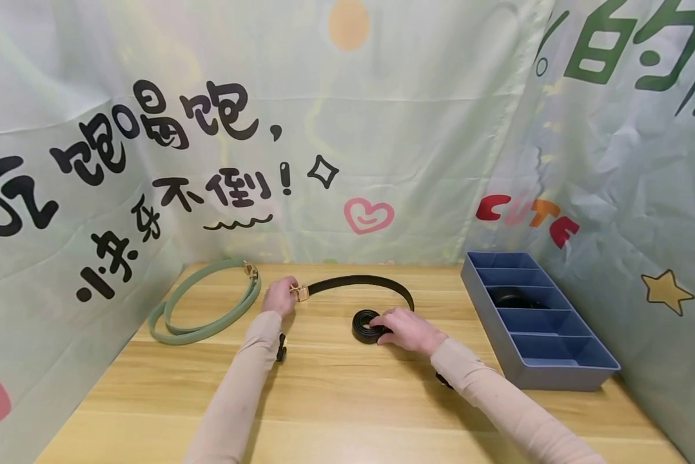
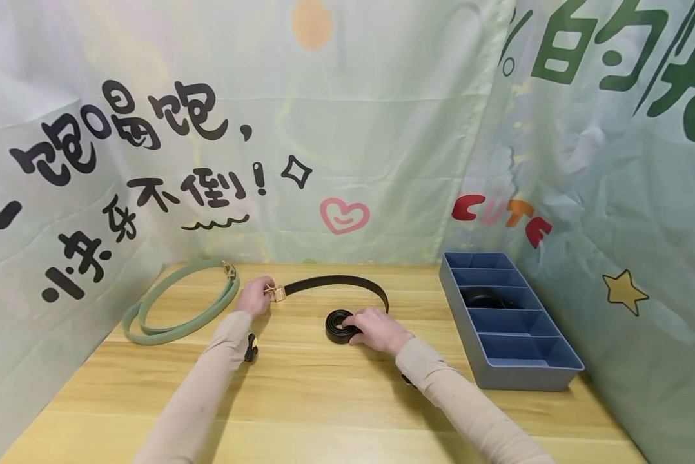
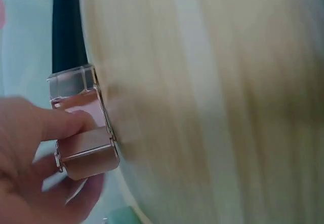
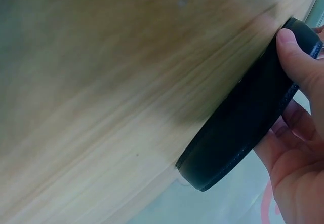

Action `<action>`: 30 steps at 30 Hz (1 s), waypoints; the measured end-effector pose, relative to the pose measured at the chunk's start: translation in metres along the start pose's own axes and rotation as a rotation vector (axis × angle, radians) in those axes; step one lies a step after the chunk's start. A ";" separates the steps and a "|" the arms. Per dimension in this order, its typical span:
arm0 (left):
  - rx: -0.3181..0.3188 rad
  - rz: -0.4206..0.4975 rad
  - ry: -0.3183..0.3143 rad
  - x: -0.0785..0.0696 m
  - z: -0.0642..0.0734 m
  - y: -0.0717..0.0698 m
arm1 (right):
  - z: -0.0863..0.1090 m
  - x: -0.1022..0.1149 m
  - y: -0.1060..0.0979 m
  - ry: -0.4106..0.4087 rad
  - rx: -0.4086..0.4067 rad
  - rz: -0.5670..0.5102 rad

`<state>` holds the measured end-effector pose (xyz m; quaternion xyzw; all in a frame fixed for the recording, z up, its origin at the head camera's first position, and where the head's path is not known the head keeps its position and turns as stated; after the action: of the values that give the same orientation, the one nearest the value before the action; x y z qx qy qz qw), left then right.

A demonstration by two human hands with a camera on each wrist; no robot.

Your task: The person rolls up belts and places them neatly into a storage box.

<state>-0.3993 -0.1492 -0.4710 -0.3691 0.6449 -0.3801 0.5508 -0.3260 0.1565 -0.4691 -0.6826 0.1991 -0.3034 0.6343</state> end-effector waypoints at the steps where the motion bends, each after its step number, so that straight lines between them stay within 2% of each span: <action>1: -0.015 -0.036 -0.019 0.000 -0.001 -0.001 | 0.000 0.000 0.000 0.001 0.000 0.002; 4: -0.032 -0.108 -0.090 -0.003 -0.002 -0.005 | 0.000 0.000 0.001 -0.008 -0.009 0.009; 7: -0.022 -0.076 -0.103 -0.004 -0.003 -0.006 | -0.001 -0.001 0.002 -0.008 -0.012 0.010; 10: 0.005 -0.027 -0.066 -0.004 -0.003 -0.006 | -0.001 0.000 0.002 -0.002 -0.008 0.009; 16: 0.122 0.095 0.006 -0.012 0.001 -0.006 | -0.001 0.000 0.001 0.024 -0.003 0.009; 19: 0.104 0.075 0.039 -0.020 0.003 -0.004 | -0.001 0.001 0.001 0.024 -0.012 0.012; 22: 0.053 0.007 0.066 -0.029 0.007 0.000 | -0.002 0.000 0.002 0.023 -0.020 0.017; 24: 0.049 -0.031 0.093 -0.036 0.010 0.003 | -0.003 0.000 0.002 0.028 -0.018 0.021; 26: 0.110 -0.027 0.123 -0.043 0.014 0.007 | -0.004 -0.001 0.002 0.035 -0.010 0.018; 30: 0.359 0.017 0.225 -0.061 0.020 0.015 | -0.005 0.000 0.001 0.034 -0.005 0.018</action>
<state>-0.3726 -0.0895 -0.4607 -0.2150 0.6274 -0.5228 0.5355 -0.3290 0.1523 -0.4701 -0.6772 0.2167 -0.3089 0.6317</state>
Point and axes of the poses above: each hand's wrist, its own z-axis away from the middle knuckle, its own y-axis out of the palm, x = y × z, the point moved 1 cm from there along -z, towards the middle knuckle, and after that the axes turned 10 degrees about x, right-handed, at the moved point
